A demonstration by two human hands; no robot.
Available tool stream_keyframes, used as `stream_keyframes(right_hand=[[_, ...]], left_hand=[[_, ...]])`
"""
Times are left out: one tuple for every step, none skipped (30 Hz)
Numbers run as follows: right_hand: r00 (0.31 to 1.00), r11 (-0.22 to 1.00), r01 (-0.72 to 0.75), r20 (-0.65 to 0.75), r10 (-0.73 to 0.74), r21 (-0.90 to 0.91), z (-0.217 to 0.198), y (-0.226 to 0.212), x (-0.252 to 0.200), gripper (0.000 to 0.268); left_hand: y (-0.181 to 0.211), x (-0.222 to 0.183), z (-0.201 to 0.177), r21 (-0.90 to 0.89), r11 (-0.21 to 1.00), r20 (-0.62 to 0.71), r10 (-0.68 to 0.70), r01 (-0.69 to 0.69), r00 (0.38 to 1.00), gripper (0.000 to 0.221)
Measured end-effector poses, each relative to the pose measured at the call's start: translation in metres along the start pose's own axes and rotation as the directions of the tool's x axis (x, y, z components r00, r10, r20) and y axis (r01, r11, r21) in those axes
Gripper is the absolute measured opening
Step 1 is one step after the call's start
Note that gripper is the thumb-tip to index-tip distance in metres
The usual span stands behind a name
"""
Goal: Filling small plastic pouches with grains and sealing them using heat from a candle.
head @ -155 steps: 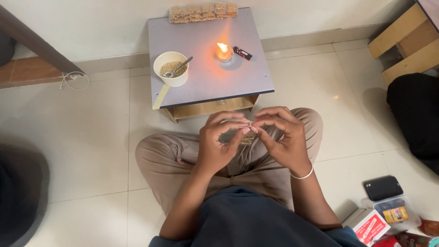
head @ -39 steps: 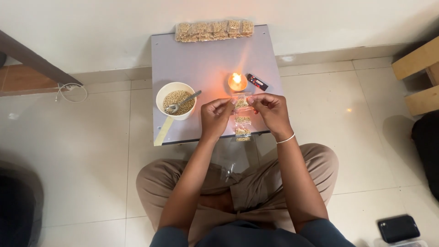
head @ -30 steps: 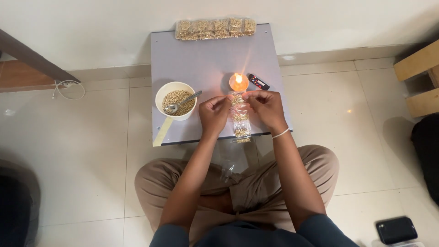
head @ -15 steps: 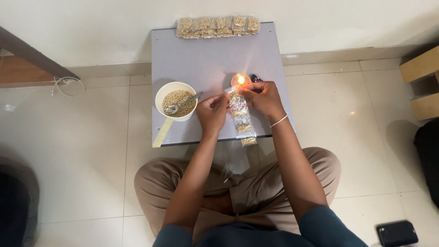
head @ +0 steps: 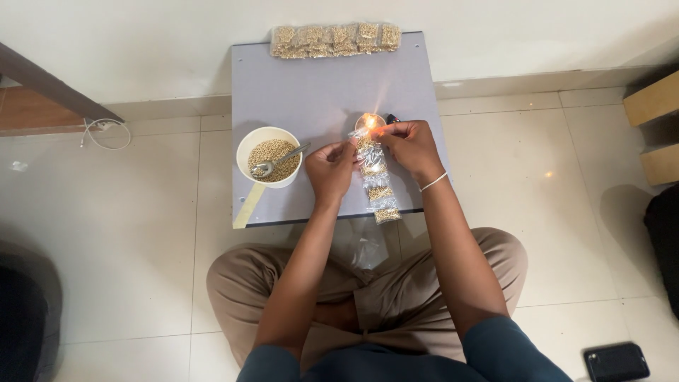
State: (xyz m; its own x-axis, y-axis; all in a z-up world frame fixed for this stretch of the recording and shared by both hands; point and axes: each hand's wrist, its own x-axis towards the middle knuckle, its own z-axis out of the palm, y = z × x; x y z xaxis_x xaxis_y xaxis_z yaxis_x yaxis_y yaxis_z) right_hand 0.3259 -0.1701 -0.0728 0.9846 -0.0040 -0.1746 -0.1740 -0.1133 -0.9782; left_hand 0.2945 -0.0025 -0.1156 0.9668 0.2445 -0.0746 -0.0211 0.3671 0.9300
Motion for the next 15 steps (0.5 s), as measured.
stream_keyframes(right_hand=[[1.0, 1.0, 0.001, 0.0, -0.001, 0.001, -0.001, -0.001, 0.0, 0.008], [1.0, 1.0, -0.002, -0.001, 0.002, 0.002, -0.001, -0.001, 0.0, 0.007], [1.0, 1.0, -0.005, -0.002, 0.005, 0.003, -0.002, -0.002, 0.0, 0.007], [1.0, 1.0, -0.006, -0.002, 0.006, 0.004, -0.003, -0.002, 0.0, 0.007], [1.0, 1.0, -0.011, -0.003, 0.011, 0.006, -0.004, -0.002, 0.0, 0.006], [1.0, 1.0, -0.018, -0.005, 0.018, 0.008, -0.005, -0.002, 0.0, 0.006], [1.0, 1.0, -0.018, -0.005, 0.019, 0.01, -0.005, -0.004, 0.0, 0.006], [1.0, 1.0, -0.025, -0.007, 0.025, 0.014, -0.006, -0.005, -0.001, 0.006], [0.999, 0.999, -0.032, -0.008, 0.032, 0.018, -0.006, -0.007, -0.001, 0.006], [0.999, 0.999, -0.032, -0.009, 0.033, 0.018, -0.008, -0.005, 0.0, 0.006], [0.999, 0.999, -0.032, -0.01, 0.032, 0.02, -0.009, -0.003, 0.001, 0.006], [0.999, 0.999, -0.033, -0.01, 0.033, 0.021, -0.01, 0.0, 0.002, 0.007], [0.999, 0.999, -0.034, -0.01, 0.034, 0.021, -0.011, -0.001, 0.001, 0.007], [0.999, 0.999, -0.029, -0.012, 0.029, 0.02, -0.011, -0.002, 0.001, 0.008], [1.0, 1.0, -0.025, -0.014, 0.025, 0.019, -0.011, -0.003, 0.0, 0.009]], left_hand=[[0.002, 0.0, 0.001, 0.001, 1.0, 0.0, 0.001, -0.001, 1.0, 0.026], [0.005, -0.001, 0.003, 0.017, 1.0, -0.006, -0.01, 0.01, 1.0, 0.026], [0.007, -0.001, 0.005, 0.033, 0.999, -0.011, -0.02, 0.02, 1.0, 0.026], [0.005, 0.0, 0.005, 0.034, 0.999, -0.011, -0.02, 0.02, 1.0, 0.026], [0.003, 0.002, 0.005, 0.023, 1.0, 0.002, -0.015, 0.015, 1.0, 0.026], [0.001, 0.003, 0.005, 0.012, 1.0, 0.015, -0.01, 0.01, 1.0, 0.027], [0.001, 0.003, 0.005, 0.014, 1.0, 0.016, -0.011, 0.01, 1.0, 0.027], [0.002, 0.004, 0.006, 0.024, 0.999, 0.021, -0.023, 0.022, 1.0, 0.027], [0.003, 0.004, 0.007, 0.035, 0.999, 0.027, -0.034, 0.033, 0.999, 0.026], [0.001, 0.006, 0.007, 0.036, 0.999, 0.027, -0.035, 0.034, 0.999, 0.026], [-0.002, 0.008, 0.007, 0.028, 0.998, 0.03, -0.055, 0.054, 0.998, 0.026], [-0.004, 0.009, 0.007, 0.021, 0.997, 0.033, -0.076, 0.075, 0.997, 0.025], [-0.004, 0.009, 0.008, 0.021, 0.997, 0.032, -0.076, 0.076, 0.997, 0.025], [-0.003, 0.009, 0.009, 0.044, 0.995, 0.025, -0.086, 0.085, 0.996, 0.024], [-0.002, 0.009, 0.01, 0.066, 0.993, 0.018, -0.096, 0.095, 0.995, 0.023]])
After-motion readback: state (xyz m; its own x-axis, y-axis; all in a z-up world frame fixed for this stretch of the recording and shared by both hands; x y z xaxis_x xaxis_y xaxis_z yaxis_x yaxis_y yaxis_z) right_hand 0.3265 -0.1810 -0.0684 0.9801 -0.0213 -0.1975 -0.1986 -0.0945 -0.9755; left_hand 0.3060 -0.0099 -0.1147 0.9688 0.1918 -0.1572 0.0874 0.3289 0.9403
